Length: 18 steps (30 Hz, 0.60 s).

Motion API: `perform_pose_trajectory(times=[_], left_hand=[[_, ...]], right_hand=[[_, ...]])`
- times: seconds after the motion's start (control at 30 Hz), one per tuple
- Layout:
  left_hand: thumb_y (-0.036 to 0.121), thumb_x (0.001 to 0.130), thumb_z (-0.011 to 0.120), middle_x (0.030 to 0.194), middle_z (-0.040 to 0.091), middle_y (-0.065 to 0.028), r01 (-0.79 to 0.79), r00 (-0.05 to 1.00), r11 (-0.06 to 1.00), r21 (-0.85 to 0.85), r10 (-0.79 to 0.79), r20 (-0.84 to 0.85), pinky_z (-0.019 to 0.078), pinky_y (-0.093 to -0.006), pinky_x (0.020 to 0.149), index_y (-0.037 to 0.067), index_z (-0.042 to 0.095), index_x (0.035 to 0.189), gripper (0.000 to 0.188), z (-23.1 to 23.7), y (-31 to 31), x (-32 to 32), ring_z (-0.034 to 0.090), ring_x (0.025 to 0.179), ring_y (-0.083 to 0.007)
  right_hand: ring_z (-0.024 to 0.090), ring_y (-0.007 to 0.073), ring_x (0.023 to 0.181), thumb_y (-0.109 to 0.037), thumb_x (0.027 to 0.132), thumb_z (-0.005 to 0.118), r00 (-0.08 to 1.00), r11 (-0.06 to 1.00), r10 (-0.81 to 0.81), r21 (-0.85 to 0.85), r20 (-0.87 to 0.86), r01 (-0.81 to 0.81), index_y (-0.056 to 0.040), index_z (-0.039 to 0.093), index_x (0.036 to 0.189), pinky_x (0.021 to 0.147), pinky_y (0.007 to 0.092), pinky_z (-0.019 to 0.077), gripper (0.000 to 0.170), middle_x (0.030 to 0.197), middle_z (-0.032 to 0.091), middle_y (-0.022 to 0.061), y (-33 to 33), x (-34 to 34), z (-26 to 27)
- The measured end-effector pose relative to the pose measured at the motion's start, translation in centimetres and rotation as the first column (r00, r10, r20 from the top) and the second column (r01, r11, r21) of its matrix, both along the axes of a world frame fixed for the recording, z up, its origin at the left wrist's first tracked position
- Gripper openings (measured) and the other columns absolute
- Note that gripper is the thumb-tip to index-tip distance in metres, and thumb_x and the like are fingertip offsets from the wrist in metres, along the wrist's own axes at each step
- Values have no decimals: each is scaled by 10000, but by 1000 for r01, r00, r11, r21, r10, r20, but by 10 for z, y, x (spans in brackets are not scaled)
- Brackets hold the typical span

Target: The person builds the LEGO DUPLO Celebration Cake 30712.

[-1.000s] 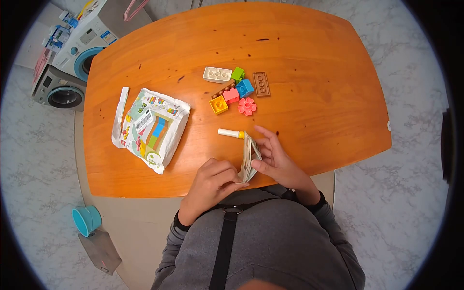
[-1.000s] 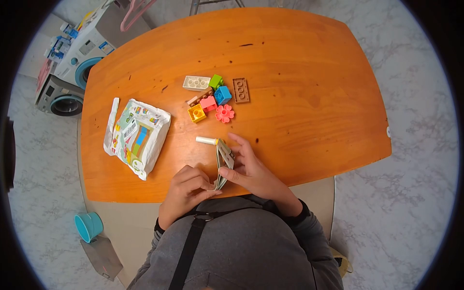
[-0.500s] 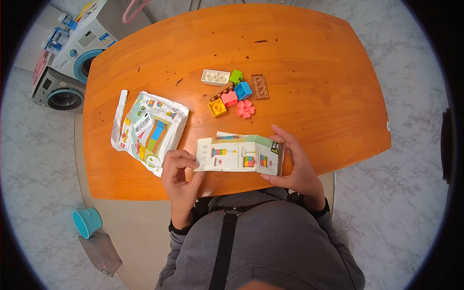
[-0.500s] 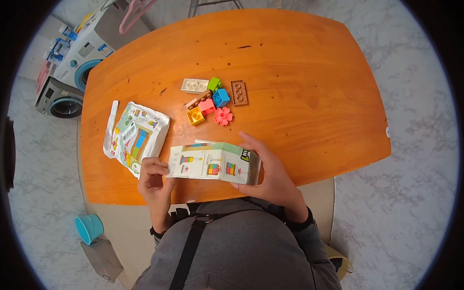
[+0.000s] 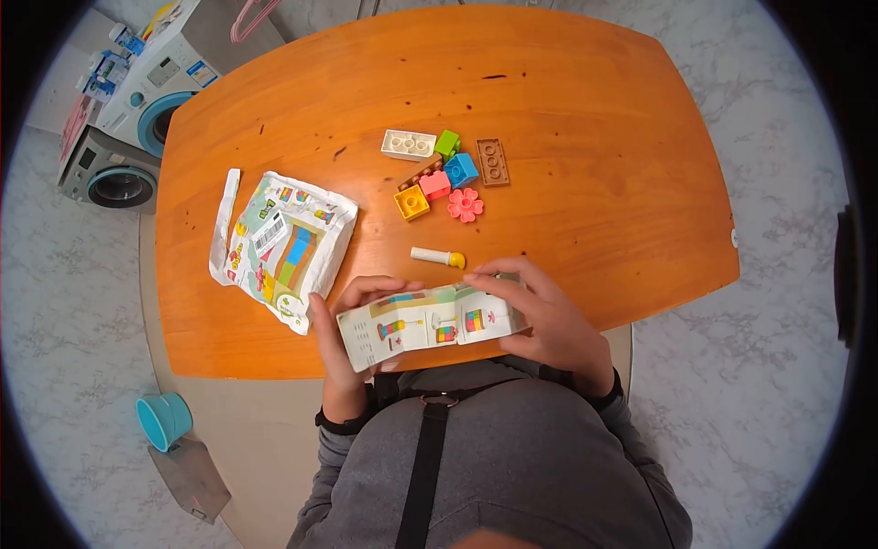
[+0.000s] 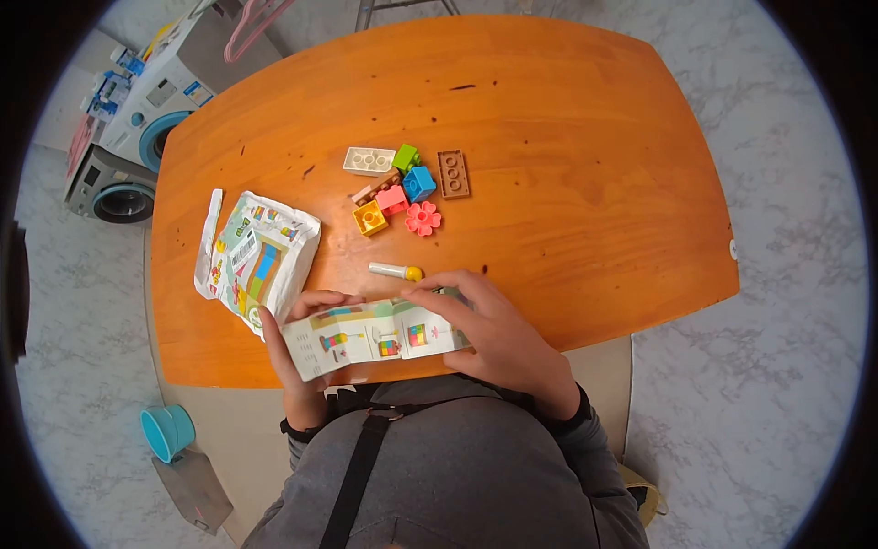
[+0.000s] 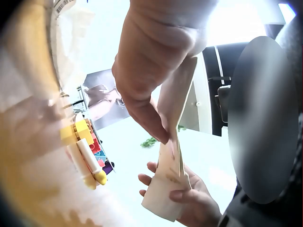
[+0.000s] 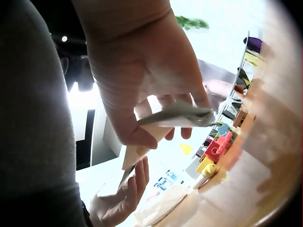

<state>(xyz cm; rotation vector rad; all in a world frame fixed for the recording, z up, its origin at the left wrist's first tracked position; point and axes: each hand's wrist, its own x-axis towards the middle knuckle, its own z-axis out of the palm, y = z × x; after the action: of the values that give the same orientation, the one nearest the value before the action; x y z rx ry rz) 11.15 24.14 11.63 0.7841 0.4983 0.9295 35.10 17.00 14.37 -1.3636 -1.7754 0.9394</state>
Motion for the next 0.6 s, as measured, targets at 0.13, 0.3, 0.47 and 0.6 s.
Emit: perform_pose_trajectory(times=[0.13, 0.3, 0.47, 0.6], left_hand=[[504, 990, 380, 1086, 641, -230, 108, 985, 968, -228, -135, -108, 543, -332, 815, -50, 575, 1056, 591, -4, 4, -5, 655, 960, -239], [14, 780, 765, 894, 695, -99, 218, 896, 973, -70, -228, -381, 500, -203, 665, -19, 595, 927, 227, -18, 4, -10, 630, 738, -80], [21, 820, 727, 822, 691, -104, 55, 944, 998, -5, -54, -326, 517, -223, 636, -2, 592, 846, 139, -13, 4, -6, 647, 707, -94], [18, 824, 722, 809, 688, -111, -22, 959, 1000, 3, 22, -283, 521, -228, 629, -7, 594, 849, 133, -16, 2, -2, 653, 693, -102]], right_hand=[[489, 294, 1125, -6, 646, 703, 982, 991, 94, 79, 165, -108, -102, 559, 1275, 976, 409, 390, 653, 1252, 494, 100, 9, -5, -2], [466, 314, 1169, -24, 660, 725, 950, 963, -55, 267, 307, -30, -94, 575, 1246, 1018, 452, 359, 609, 1263, 487, 105, 22, -17, 0], [479, 272, 1199, -155, 839, 669, 877, 870, -475, 114, -74, 481, -49, 539, 1260, 999, 430, 384, 453, 1262, 510, 131, 25, -16, -11], [594, 211, 1007, -337, 1013, 438, 871, 891, -358, -401, -336, 211, 21, 564, 1171, 906, 330, 440, 411, 1037, 643, 129, 19, -4, -31]])
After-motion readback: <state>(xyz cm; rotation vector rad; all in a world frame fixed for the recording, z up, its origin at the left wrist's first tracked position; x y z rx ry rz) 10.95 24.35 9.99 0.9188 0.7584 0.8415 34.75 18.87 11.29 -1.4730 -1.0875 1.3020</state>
